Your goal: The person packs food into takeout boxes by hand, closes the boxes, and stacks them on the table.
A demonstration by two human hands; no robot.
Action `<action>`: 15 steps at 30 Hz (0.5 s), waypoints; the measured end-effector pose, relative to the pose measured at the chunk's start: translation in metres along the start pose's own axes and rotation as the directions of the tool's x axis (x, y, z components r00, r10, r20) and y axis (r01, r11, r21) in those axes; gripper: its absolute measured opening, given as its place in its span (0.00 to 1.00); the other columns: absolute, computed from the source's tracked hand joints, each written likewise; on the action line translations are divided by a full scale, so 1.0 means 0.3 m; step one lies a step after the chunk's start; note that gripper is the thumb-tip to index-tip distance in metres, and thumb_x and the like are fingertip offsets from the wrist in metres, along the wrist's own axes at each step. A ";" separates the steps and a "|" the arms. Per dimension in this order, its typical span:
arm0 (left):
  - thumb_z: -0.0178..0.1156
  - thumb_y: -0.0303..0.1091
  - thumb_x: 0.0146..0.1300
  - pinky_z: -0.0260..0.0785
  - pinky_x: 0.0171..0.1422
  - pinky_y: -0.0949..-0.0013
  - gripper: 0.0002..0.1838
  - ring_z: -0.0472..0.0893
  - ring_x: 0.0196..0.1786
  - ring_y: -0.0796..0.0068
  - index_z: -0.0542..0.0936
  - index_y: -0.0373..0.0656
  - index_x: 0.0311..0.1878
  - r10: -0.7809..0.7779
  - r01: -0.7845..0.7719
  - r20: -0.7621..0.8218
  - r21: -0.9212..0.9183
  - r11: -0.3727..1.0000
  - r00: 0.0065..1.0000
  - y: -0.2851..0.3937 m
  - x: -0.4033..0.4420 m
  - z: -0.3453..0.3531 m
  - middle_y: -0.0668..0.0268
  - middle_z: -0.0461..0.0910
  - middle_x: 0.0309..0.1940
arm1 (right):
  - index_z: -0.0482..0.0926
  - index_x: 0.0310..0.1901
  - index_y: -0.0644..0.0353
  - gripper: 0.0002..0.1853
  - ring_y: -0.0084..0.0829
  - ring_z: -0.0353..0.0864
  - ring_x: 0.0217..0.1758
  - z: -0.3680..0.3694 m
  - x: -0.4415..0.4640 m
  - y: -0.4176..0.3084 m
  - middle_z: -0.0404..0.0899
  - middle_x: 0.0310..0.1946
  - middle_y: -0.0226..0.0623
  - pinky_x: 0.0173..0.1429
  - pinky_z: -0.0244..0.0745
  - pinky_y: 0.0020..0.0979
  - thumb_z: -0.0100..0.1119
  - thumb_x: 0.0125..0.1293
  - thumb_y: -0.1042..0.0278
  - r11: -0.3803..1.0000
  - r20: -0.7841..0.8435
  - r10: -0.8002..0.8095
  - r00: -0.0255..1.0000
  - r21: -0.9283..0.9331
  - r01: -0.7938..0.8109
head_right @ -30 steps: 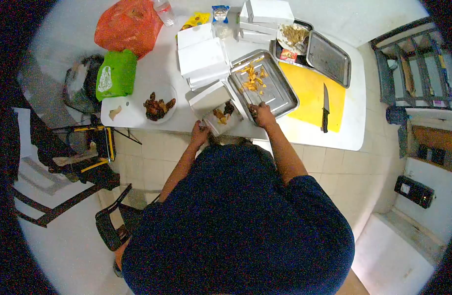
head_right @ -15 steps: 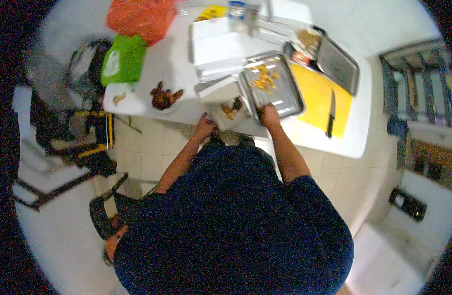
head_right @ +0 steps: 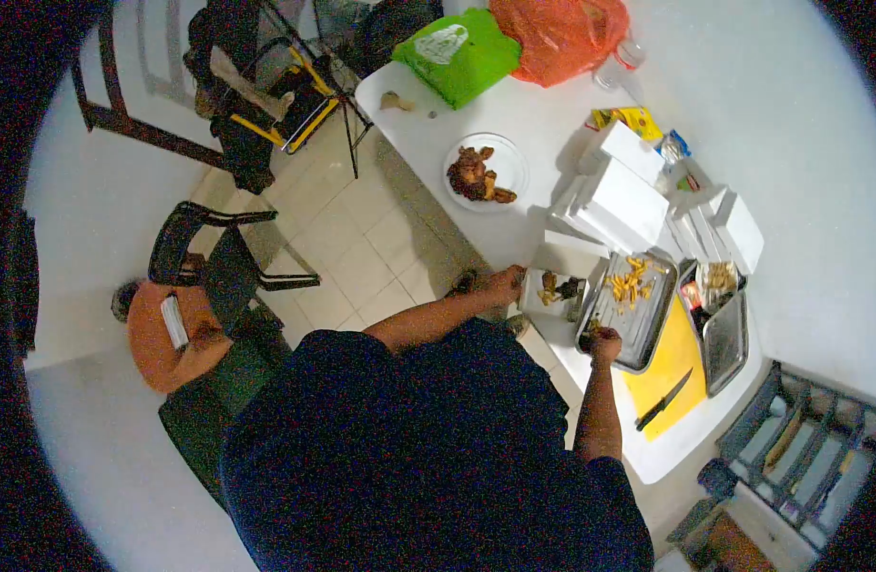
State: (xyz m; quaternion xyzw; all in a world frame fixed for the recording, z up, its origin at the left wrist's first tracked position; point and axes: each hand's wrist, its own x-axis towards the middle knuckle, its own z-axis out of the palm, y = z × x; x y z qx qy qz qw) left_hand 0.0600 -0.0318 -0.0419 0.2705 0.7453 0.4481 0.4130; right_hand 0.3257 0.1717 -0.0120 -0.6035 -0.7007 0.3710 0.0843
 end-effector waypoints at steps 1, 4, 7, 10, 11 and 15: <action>0.65 0.33 0.55 0.71 0.56 0.53 0.27 0.79 0.51 0.47 0.69 0.39 0.58 -0.033 0.033 0.003 0.009 0.999 0.999 0.020 0.000 0.001 0.48 0.80 0.45 | 0.85 0.33 0.64 0.09 0.26 0.80 0.26 0.004 -0.019 -0.039 0.84 0.25 0.36 0.34 0.77 0.30 0.69 0.51 0.71 0.994 -0.073 -0.082 0.994 -0.085 0.075; 0.66 0.33 0.53 0.70 0.57 0.50 0.28 0.78 0.52 0.44 0.69 0.38 0.57 -0.053 0.056 -0.038 0.082 0.995 0.998 0.112 -0.048 -0.051 0.46 0.79 0.47 | 0.84 0.37 0.65 0.10 0.30 0.82 0.26 -0.065 -0.146 -0.273 0.84 0.25 0.40 0.34 0.77 0.32 0.66 0.54 0.70 0.998 0.032 0.067 0.997 -0.022 -0.067; 0.66 0.32 0.54 0.70 0.57 0.50 0.27 0.78 0.52 0.45 0.69 0.38 0.57 -0.006 0.015 -0.085 0.104 0.994 0.996 0.127 -0.044 -0.037 0.46 0.79 0.46 | 0.84 0.33 0.61 0.07 0.42 0.84 0.29 0.011 -0.059 -0.094 0.84 0.27 0.46 0.35 0.77 0.38 0.61 0.55 0.69 0.985 0.043 -0.134 0.990 -0.100 0.137; 0.66 0.32 0.54 0.69 0.58 0.51 0.28 0.78 0.53 0.46 0.69 0.37 0.57 0.004 0.001 -0.096 0.054 0.999 0.995 0.081 -0.019 -0.014 0.46 0.79 0.48 | 0.83 0.32 0.61 0.09 0.48 0.80 0.28 0.009 -0.091 -0.143 0.81 0.25 0.46 0.36 0.74 0.45 0.60 0.49 0.68 0.843 0.018 -0.486 0.874 -0.254 0.474; 0.66 0.32 0.54 0.69 0.59 0.51 0.28 0.78 0.54 0.46 0.69 0.37 0.57 -0.034 0.036 -0.068 0.030 0.999 0.997 0.115 -0.034 -0.035 0.46 0.79 0.48 | 0.82 0.30 0.63 0.10 0.53 0.75 0.28 0.005 -0.104 -0.169 0.78 0.23 0.47 0.37 0.70 0.49 0.60 0.47 0.66 0.838 0.077 -0.460 0.885 -0.292 0.461; 0.66 0.31 0.54 0.68 0.60 0.51 0.28 0.77 0.55 0.46 0.68 0.38 0.58 -0.030 0.042 -0.131 0.093 0.995 0.991 0.090 -0.034 -0.001 0.47 0.78 0.50 | 0.84 0.30 0.64 0.11 0.51 0.82 0.35 0.030 -0.108 -0.144 0.79 0.26 0.55 0.44 0.76 0.45 0.67 0.51 0.64 0.857 0.012 -0.290 0.957 -0.441 0.266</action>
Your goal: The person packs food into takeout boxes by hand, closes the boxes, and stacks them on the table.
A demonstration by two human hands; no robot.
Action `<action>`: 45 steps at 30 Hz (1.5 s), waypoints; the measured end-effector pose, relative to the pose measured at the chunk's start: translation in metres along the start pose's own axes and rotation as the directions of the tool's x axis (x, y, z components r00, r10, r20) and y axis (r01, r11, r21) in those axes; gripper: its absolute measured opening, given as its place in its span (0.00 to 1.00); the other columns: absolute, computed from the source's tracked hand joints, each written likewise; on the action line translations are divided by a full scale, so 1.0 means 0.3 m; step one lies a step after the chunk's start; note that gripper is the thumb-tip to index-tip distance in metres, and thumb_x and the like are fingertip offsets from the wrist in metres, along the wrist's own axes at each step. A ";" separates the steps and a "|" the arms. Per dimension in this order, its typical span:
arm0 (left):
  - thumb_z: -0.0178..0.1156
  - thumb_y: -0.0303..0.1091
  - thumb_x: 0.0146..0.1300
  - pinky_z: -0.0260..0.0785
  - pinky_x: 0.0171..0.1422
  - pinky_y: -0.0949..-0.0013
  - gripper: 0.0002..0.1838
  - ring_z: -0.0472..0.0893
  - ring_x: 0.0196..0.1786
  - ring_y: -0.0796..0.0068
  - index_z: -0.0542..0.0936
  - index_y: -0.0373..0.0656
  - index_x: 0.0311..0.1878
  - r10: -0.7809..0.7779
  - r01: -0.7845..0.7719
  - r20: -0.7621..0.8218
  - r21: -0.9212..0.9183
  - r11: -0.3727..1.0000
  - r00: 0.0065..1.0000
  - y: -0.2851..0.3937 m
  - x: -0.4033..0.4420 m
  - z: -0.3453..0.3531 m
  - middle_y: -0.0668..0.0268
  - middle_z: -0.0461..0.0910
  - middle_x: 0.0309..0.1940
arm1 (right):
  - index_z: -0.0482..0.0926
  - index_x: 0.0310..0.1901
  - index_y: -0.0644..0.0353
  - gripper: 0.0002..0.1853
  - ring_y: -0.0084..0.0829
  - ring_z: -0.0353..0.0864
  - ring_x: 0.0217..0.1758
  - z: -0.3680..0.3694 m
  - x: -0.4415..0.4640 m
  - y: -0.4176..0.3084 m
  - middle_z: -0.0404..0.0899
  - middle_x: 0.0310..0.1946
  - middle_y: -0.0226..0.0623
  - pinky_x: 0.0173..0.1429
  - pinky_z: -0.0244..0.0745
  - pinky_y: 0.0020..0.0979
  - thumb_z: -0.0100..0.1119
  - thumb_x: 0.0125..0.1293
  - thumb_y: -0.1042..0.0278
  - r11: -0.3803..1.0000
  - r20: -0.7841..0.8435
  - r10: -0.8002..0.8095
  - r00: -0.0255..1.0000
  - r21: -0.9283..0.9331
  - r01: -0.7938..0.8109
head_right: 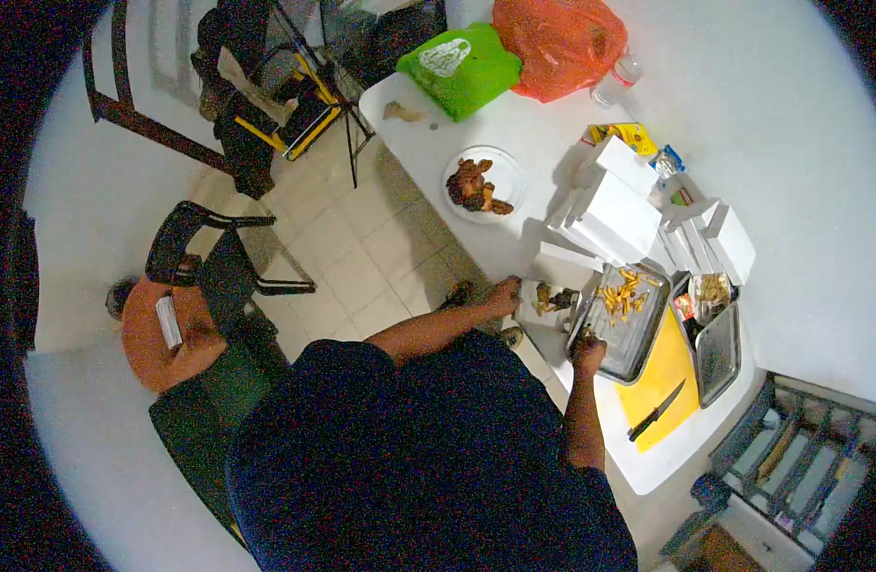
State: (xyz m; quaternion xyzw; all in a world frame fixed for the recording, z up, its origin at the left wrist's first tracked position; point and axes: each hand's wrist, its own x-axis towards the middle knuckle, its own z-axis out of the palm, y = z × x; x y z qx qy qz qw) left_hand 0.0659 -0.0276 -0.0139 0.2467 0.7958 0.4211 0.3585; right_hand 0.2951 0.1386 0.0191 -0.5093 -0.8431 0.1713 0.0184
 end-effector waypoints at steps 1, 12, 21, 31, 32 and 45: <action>0.65 0.31 0.55 0.68 0.59 0.50 0.28 0.76 0.55 0.46 0.68 0.38 0.59 0.047 -0.047 -0.018 -0.013 0.999 0.999 -0.055 0.026 0.037 0.47 0.78 0.50 | 0.84 0.29 0.64 0.11 0.52 0.81 0.34 0.006 -0.001 0.011 0.79 0.25 0.54 0.44 0.76 0.45 0.67 0.51 0.64 0.998 -0.026 -0.061 0.998 0.023 0.062; 0.62 0.29 0.55 0.68 0.56 0.51 0.21 0.75 0.51 0.44 0.75 0.40 0.54 0.071 -0.047 -0.168 0.144 0.988 0.983 -0.013 -0.017 0.059 0.48 0.77 0.43 | 0.79 0.23 0.66 0.14 0.46 0.80 0.27 -0.022 0.006 0.063 0.78 0.21 0.48 0.38 0.76 0.41 0.72 0.47 0.63 0.965 -0.066 -0.241 0.968 0.093 0.246; 0.61 0.29 0.55 0.67 0.57 0.51 0.20 0.73 0.48 0.47 0.76 0.41 0.53 -0.031 0.049 -0.211 0.082 0.995 0.977 0.013 -0.050 0.082 0.49 0.74 0.41 | 0.80 0.29 0.64 0.07 0.23 0.79 0.27 0.035 0.061 0.189 0.81 0.25 0.35 0.34 0.75 0.27 0.67 0.51 0.72 0.731 0.005 0.057 0.998 0.681 -0.045; 0.58 0.26 0.60 0.65 0.63 0.54 0.37 0.69 0.59 0.49 0.55 0.40 0.71 0.165 -0.151 -0.417 0.065 0.986 0.894 0.038 -0.167 0.155 0.46 0.65 0.57 | 0.79 0.32 0.62 0.07 0.23 0.80 0.33 -0.054 0.077 -0.043 0.81 0.28 0.33 0.42 0.76 0.26 0.68 0.51 0.77 0.445 -0.022 -0.122 0.992 0.892 0.074; 0.58 0.26 0.60 0.64 0.64 0.53 0.36 0.69 0.59 0.49 0.55 0.38 0.71 0.200 -0.180 -0.429 0.088 0.980 0.881 0.036 -0.174 0.163 0.46 0.66 0.56 | 0.80 0.33 0.62 0.07 0.24 0.80 0.33 -0.063 0.080 -0.078 0.82 0.29 0.33 0.42 0.76 0.26 0.68 0.51 0.76 0.471 -0.010 -0.139 0.990 0.879 0.075; 0.52 0.22 0.58 0.59 0.66 0.50 0.26 0.66 0.61 0.42 0.67 0.33 0.62 0.153 -0.105 -0.292 0.173 0.979 0.944 0.121 -0.197 0.093 0.43 0.67 0.57 | 0.81 0.38 0.64 0.08 0.24 0.82 0.35 -0.032 0.140 -0.223 0.82 0.31 0.35 0.43 0.78 0.27 0.64 0.56 0.78 0.578 0.123 -0.352 0.928 0.808 0.112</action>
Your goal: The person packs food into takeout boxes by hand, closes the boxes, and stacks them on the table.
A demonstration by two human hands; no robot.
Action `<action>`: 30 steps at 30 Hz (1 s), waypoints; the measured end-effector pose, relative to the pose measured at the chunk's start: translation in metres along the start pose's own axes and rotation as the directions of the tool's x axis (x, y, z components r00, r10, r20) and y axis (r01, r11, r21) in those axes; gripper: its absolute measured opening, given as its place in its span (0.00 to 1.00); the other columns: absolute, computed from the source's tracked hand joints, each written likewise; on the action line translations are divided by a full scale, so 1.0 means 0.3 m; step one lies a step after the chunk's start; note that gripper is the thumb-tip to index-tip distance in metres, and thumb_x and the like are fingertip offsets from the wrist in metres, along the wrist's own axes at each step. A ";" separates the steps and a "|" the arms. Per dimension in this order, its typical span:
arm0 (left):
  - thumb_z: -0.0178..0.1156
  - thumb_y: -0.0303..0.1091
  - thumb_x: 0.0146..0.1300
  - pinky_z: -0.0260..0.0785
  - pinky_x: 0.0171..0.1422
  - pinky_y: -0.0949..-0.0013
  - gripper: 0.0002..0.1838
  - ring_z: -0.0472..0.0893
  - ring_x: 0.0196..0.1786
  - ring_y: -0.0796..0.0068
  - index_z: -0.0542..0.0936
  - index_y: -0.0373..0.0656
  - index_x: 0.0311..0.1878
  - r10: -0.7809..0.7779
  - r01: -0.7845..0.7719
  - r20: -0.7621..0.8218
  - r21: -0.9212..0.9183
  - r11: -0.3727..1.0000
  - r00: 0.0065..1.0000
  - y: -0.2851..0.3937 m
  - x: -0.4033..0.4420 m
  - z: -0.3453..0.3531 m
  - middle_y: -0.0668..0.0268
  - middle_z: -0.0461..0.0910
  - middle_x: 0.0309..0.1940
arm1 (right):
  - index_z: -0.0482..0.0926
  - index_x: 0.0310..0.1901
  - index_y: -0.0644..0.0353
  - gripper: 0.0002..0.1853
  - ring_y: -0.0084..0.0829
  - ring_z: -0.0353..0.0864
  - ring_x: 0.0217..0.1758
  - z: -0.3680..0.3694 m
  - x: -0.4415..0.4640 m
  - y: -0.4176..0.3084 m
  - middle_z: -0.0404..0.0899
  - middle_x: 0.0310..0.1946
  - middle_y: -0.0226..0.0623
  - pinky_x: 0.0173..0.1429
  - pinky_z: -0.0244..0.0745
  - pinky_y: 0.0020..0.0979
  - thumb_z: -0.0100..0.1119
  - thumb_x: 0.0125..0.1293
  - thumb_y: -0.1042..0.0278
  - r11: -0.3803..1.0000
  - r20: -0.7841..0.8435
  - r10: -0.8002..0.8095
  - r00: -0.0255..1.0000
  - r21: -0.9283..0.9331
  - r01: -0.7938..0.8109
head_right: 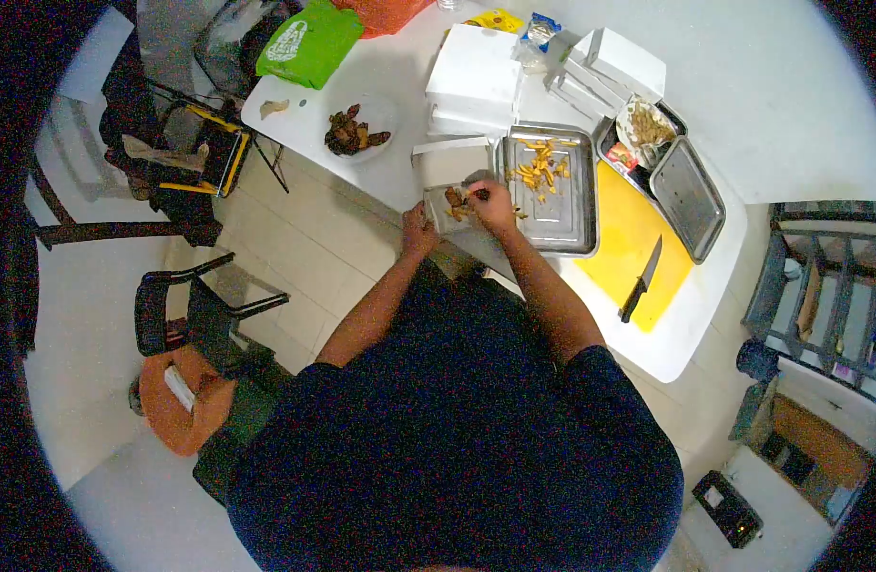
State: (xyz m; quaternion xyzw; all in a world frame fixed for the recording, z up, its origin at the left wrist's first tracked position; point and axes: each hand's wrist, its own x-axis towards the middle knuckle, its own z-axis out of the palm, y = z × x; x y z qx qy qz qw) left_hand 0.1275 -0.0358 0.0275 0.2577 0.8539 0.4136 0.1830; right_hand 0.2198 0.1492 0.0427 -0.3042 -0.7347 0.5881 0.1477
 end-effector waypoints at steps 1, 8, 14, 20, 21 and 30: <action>0.52 0.22 0.57 0.60 0.66 0.51 0.26 0.67 0.60 0.42 0.68 0.33 0.62 -0.044 0.044 0.002 -0.034 0.998 0.999 0.004 0.004 0.004 0.43 0.67 0.56 | 0.81 0.39 0.64 0.08 0.24 0.82 0.35 0.007 0.022 0.035 0.83 0.31 0.35 0.43 0.78 0.28 0.64 0.56 0.78 1.000 0.004 -0.014 1.000 -0.008 0.014; 0.51 0.22 0.56 0.62 0.64 0.49 0.26 0.69 0.58 0.42 0.69 0.35 0.61 0.047 -0.047 -0.025 0.020 0.999 0.999 -0.024 0.020 0.016 0.44 0.69 0.54 | 0.82 0.41 0.65 0.09 0.24 0.82 0.37 -0.018 0.027 0.003 0.84 0.34 0.35 0.44 0.79 0.27 0.64 0.57 0.78 0.997 0.043 -0.049 0.998 -0.061 0.051; 0.55 0.30 0.55 0.63 0.63 0.49 0.25 0.67 0.60 0.45 0.70 0.38 0.59 0.033 -0.031 -0.089 0.025 0.999 0.995 -0.097 0.031 0.052 0.46 0.70 0.51 | 0.82 0.42 0.66 0.10 0.24 0.82 0.39 -0.041 0.019 -0.015 0.84 0.37 0.35 0.47 0.78 0.27 0.65 0.57 0.79 0.998 0.112 -0.069 0.991 0.010 0.068; 0.60 0.30 0.59 0.66 0.61 0.55 0.25 0.71 0.54 0.51 0.69 0.40 0.60 -0.025 0.024 0.017 0.043 0.999 1.000 -0.085 0.063 0.007 0.51 0.71 0.50 | 0.81 0.44 0.66 0.11 0.25 0.82 0.42 -0.093 0.024 -0.005 0.83 0.37 0.34 0.49 0.78 0.27 0.64 0.58 0.80 0.995 0.078 -0.056 0.995 0.088 0.049; 0.59 0.29 0.59 0.66 0.61 0.55 0.24 0.72 0.54 0.51 0.70 0.40 0.60 -0.029 0.028 0.020 0.025 0.999 0.999 -0.067 0.060 -0.009 0.51 0.71 0.50 | 0.80 0.45 0.66 0.12 0.26 0.82 0.43 -0.099 0.017 -0.009 0.83 0.38 0.35 0.50 0.77 0.27 0.63 0.58 0.81 0.993 0.096 -0.006 0.995 0.121 -0.005; 0.57 0.31 0.62 0.68 0.58 0.57 0.22 0.74 0.51 0.55 0.71 0.45 0.61 0.057 -0.062 0.085 0.065 0.996 0.995 -0.098 0.114 -0.070 0.54 0.73 0.45 | 0.79 0.48 0.65 0.15 0.27 0.80 0.50 -0.120 -0.006 -0.117 0.81 0.45 0.34 0.55 0.76 0.30 0.63 0.57 0.82 0.968 0.287 -0.132 0.949 0.244 0.061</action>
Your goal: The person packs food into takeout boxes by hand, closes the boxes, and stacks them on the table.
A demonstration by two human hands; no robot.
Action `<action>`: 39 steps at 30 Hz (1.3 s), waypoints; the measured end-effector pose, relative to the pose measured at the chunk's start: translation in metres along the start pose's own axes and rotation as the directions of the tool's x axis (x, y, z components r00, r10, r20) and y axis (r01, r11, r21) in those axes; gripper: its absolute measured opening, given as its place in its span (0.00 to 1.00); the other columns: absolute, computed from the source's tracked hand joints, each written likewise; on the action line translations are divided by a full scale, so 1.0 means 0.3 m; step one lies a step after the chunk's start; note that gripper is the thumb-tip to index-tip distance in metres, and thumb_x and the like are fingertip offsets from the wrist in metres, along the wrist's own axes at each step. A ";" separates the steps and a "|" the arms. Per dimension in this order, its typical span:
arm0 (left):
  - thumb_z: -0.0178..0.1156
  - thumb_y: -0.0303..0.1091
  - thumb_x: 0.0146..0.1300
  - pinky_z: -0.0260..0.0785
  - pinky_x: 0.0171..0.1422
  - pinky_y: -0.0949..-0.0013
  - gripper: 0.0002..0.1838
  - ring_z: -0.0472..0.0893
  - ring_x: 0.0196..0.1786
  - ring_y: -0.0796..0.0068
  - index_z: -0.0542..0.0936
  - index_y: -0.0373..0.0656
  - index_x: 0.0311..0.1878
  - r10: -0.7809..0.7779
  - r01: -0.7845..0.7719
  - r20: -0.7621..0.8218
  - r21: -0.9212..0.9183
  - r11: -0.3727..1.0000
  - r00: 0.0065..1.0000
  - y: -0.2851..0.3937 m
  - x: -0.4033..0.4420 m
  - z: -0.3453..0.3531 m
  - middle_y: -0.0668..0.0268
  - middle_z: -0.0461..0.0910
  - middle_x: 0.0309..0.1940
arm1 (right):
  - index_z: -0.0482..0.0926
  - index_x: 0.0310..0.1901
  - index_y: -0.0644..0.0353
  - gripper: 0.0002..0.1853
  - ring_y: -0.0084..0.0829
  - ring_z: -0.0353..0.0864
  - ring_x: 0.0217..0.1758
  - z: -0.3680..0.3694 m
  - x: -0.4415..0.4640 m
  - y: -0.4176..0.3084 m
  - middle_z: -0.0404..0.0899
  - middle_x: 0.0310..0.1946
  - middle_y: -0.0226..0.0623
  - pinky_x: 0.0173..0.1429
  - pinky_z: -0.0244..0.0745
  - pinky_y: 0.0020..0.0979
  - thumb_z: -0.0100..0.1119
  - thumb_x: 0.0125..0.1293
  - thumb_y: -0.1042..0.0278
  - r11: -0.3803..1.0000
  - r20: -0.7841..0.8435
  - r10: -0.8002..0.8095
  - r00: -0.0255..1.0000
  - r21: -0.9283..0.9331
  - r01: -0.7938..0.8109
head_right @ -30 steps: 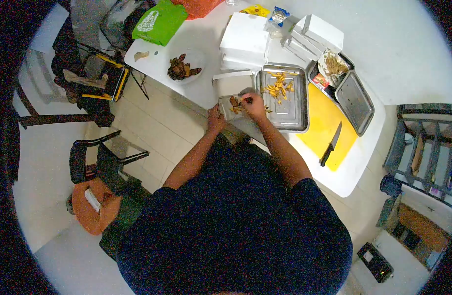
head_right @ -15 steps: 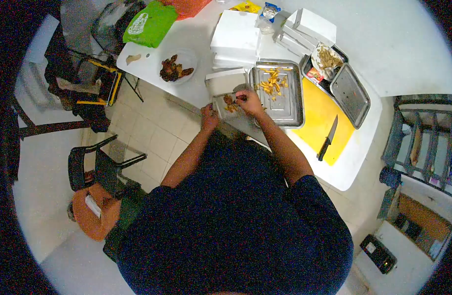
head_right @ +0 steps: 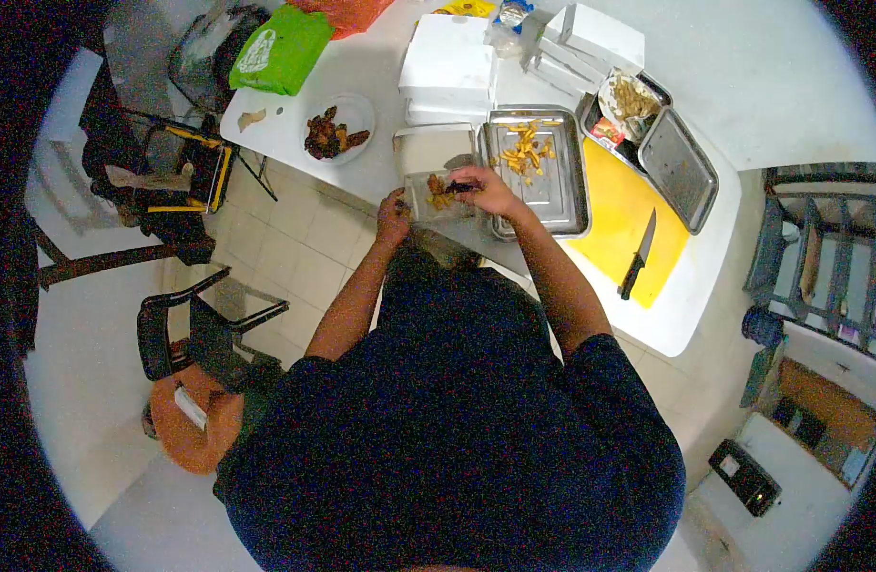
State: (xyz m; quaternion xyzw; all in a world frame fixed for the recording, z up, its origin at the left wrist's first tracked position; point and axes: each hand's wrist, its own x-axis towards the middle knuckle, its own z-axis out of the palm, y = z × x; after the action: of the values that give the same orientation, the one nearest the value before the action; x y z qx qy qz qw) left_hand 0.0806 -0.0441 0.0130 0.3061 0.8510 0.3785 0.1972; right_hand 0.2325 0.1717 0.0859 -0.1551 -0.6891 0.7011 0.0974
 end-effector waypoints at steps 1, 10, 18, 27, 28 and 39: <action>0.57 0.31 0.62 0.68 0.57 0.57 0.23 0.74 0.51 0.54 0.71 0.45 0.61 -0.015 0.015 0.020 -0.004 1.000 1.000 0.003 -0.002 -0.005 0.54 0.73 0.45 | 0.78 0.49 0.64 0.16 0.27 0.80 0.50 -0.005 -0.006 0.015 0.81 0.46 0.34 0.55 0.76 0.30 0.63 0.57 0.81 0.999 -0.024 0.000 1.000 -0.033 -0.001; 0.66 0.32 0.52 0.73 0.53 0.59 0.33 0.79 0.47 0.58 0.68 0.43 0.64 -0.042 0.054 0.069 -0.184 0.982 0.997 0.031 0.162 -0.094 0.54 0.76 0.47 | 0.74 0.47 0.63 0.21 0.28 0.80 0.43 -0.089 0.030 0.098 0.80 0.42 0.38 0.49 0.77 0.30 0.71 0.52 0.72 0.956 -0.425 -0.054 0.904 -0.285 -0.077; 0.60 0.24 0.55 0.73 0.52 0.63 0.29 0.80 0.51 0.62 0.69 0.41 0.63 0.240 -0.182 0.199 -0.271 0.945 0.950 0.095 0.384 -0.185 0.54 0.79 0.53 | 0.66 0.62 0.63 0.34 0.37 0.80 0.48 -0.009 0.103 -0.119 0.78 0.49 0.46 0.53 0.76 0.36 0.69 0.55 0.67 0.925 -0.351 0.159 0.923 -0.274 -0.264; 0.54 0.18 0.55 0.73 0.52 0.62 0.24 0.80 0.49 0.59 0.73 0.41 0.58 0.323 -0.263 0.197 -0.281 0.923 0.926 0.160 0.387 -0.330 0.54 0.80 0.48 | 0.69 0.59 0.60 0.27 0.36 0.79 0.49 0.039 0.167 -0.079 0.78 0.47 0.45 0.50 0.76 0.33 0.56 0.55 0.83 0.889 -0.307 -0.047 0.951 -0.447 -0.100; 0.54 0.18 0.54 0.72 0.52 0.62 0.25 0.80 0.49 0.58 0.73 0.41 0.58 0.326 -0.261 0.224 -0.278 0.925 0.918 0.157 0.397 -0.333 0.54 0.80 0.48 | 0.68 0.61 0.60 0.29 0.36 0.79 0.50 0.032 0.175 -0.062 0.77 0.48 0.45 0.50 0.77 0.32 0.53 0.54 0.87 0.872 -0.290 -0.074 0.954 -0.482 -0.079; 0.58 0.14 0.44 0.68 0.62 0.61 0.38 0.72 0.59 0.52 0.73 0.50 0.64 0.427 -0.400 0.260 -0.154 0.904 0.866 0.020 0.270 -0.283 0.55 0.69 0.58 | 0.68 0.63 0.57 0.33 0.50 0.68 0.62 0.197 0.017 -0.086 0.69 0.57 0.50 0.59 0.72 0.38 0.55 0.53 0.87 0.733 -0.331 -0.152 0.931 -0.670 -0.118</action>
State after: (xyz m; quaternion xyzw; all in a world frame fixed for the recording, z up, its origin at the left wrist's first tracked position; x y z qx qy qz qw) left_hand -0.0248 -0.0311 0.0633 0.5232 0.7089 0.4033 0.2471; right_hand 0.2051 0.1191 0.1114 -0.3004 -0.8682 0.3582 0.1662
